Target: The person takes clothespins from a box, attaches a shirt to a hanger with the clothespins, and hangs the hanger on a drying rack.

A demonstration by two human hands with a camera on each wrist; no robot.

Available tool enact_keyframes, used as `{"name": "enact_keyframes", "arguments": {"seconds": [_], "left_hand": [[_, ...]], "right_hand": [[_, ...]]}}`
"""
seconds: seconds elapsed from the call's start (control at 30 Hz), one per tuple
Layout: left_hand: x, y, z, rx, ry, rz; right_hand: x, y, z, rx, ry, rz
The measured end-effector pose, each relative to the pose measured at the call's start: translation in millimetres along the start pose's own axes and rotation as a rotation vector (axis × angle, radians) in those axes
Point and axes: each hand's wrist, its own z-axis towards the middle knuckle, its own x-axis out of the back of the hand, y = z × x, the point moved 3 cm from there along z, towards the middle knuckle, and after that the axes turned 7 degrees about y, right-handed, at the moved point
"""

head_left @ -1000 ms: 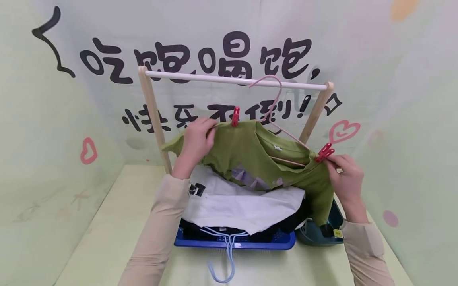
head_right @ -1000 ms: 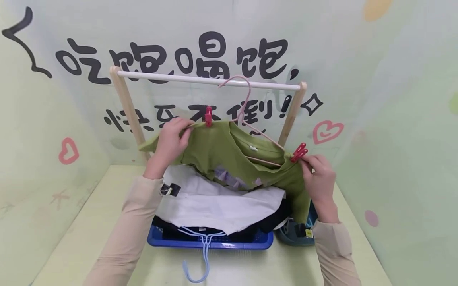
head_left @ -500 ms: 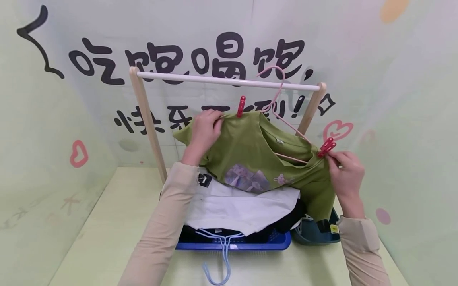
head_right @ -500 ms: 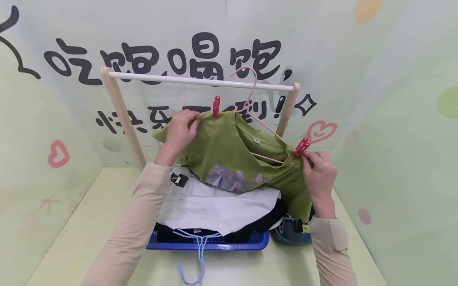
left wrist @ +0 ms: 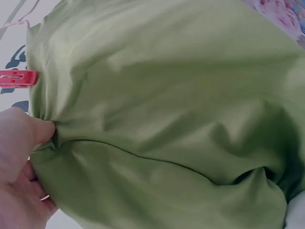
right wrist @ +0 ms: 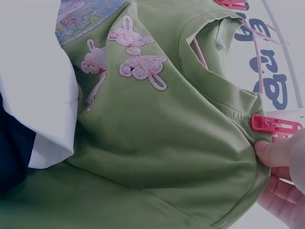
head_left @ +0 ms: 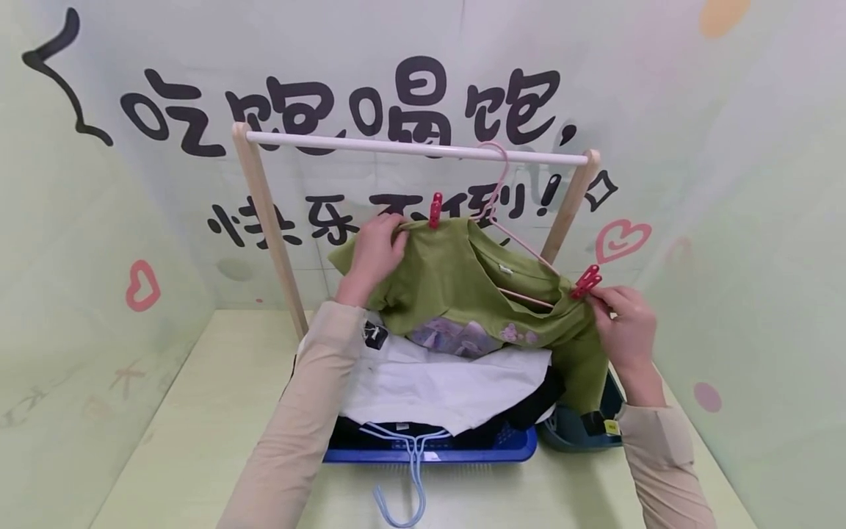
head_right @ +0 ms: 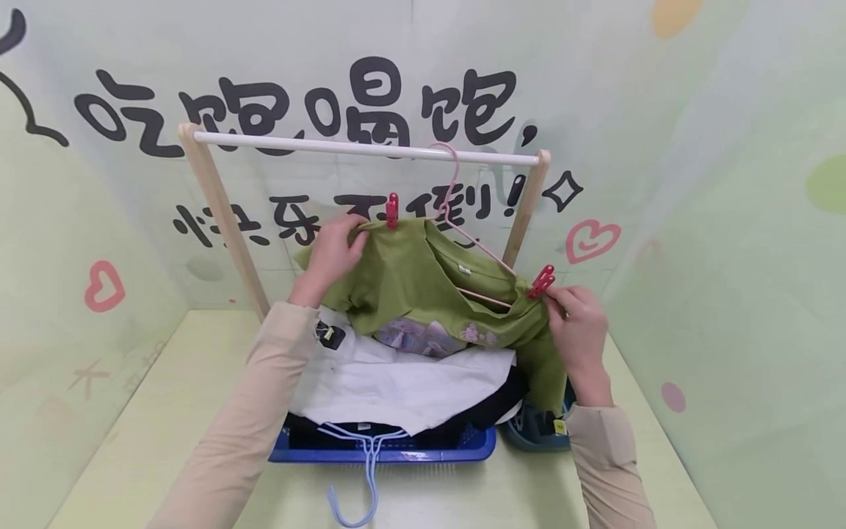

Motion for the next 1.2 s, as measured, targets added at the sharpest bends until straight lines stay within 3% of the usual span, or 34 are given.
{"name": "enact_keyframes", "arguments": {"seconds": [0.2, 0.4, 0.6, 0.77, 1.03, 1.2], "left_hand": [[-5.8, -5.7, 0.8, 0.059, -0.066, -0.035], [-0.2, -9.8, -1.5, 0.115, -0.081, -0.082], [16.4, -7.5, -13.6, 0.079, -0.053, -0.141], [38.4, -5.5, -32.5, 0.022, -0.009, -0.139], [69.7, -5.7, -75.1, -0.040, -0.032, -0.111], [75.2, -8.5, -100.4, -0.057, -0.069, -0.069]], "right_hand": [[-1, 5, 0.2, -0.012, -0.014, 0.027], [-5, 9, -0.8, -0.063, -0.018, 0.079], [-5, 16, -8.0, -0.129, -0.065, 0.134], [6, 24, -26.9, -0.256, -0.128, 0.160], [23, 36, -80.4, -0.464, -0.100, 0.122], [23, 41, -113.5, -0.556, -0.239, -0.012]]}}
